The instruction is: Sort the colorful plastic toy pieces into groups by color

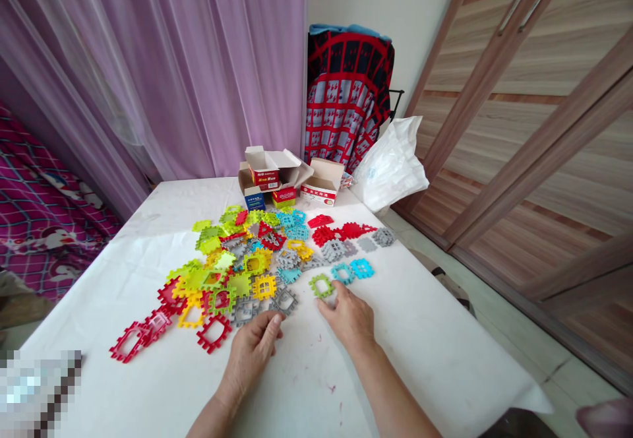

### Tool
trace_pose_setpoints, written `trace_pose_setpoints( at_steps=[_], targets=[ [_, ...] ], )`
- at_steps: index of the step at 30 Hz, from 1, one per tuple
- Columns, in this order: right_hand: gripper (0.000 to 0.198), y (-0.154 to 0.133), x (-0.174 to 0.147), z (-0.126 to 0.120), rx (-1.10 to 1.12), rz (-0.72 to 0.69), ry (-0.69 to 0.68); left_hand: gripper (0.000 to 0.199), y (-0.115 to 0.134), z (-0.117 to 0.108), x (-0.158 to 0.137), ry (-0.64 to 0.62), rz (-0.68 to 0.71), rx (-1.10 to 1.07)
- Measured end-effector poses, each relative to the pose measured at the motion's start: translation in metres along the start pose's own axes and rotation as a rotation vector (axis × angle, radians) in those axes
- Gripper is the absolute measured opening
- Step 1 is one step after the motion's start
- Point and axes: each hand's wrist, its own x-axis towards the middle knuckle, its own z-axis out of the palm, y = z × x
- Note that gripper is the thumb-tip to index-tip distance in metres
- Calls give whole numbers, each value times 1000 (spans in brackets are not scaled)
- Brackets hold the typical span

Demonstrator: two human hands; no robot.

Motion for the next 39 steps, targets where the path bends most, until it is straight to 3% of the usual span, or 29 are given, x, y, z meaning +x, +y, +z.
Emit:
trace_pose_setpoints(
  at_steps=[6,10,12,15,18,21,24,28,36,39],
  targets=[
    [45,-5,2,-7,-3,72,-78,57,-1,2,-1,5,-1,-25],
    [51,-3,2,-7,35,83,-78,54,-4,-8,1,54,40,-92],
    [48,1,2,-4,71,70,-54,52,-4,-21,3,137,78,-145],
    [37,7,1,4,124,34,16,51,-2,-44,8,357,101,-234],
    [30,12,-1,15,176,-32,124,50,-1,-65,13,565,124,-320],
    [26,9,-4,23,253,-152,265,49,-3,-79,17,694,137,-376],
    [24,-5,-2,25,352,-368,363,47,-7,-85,19,773,132,-395],
    [22,-43,18,18,382,-576,378,47,-12,-86,23,782,126,-377],
    [31,-121,75,11,185,-610,178,49,-22,-85,25,735,143,-326],
    [16,-129,81,13,146,-634,153,50,-22,-83,25,727,165,-306]
  ],
)
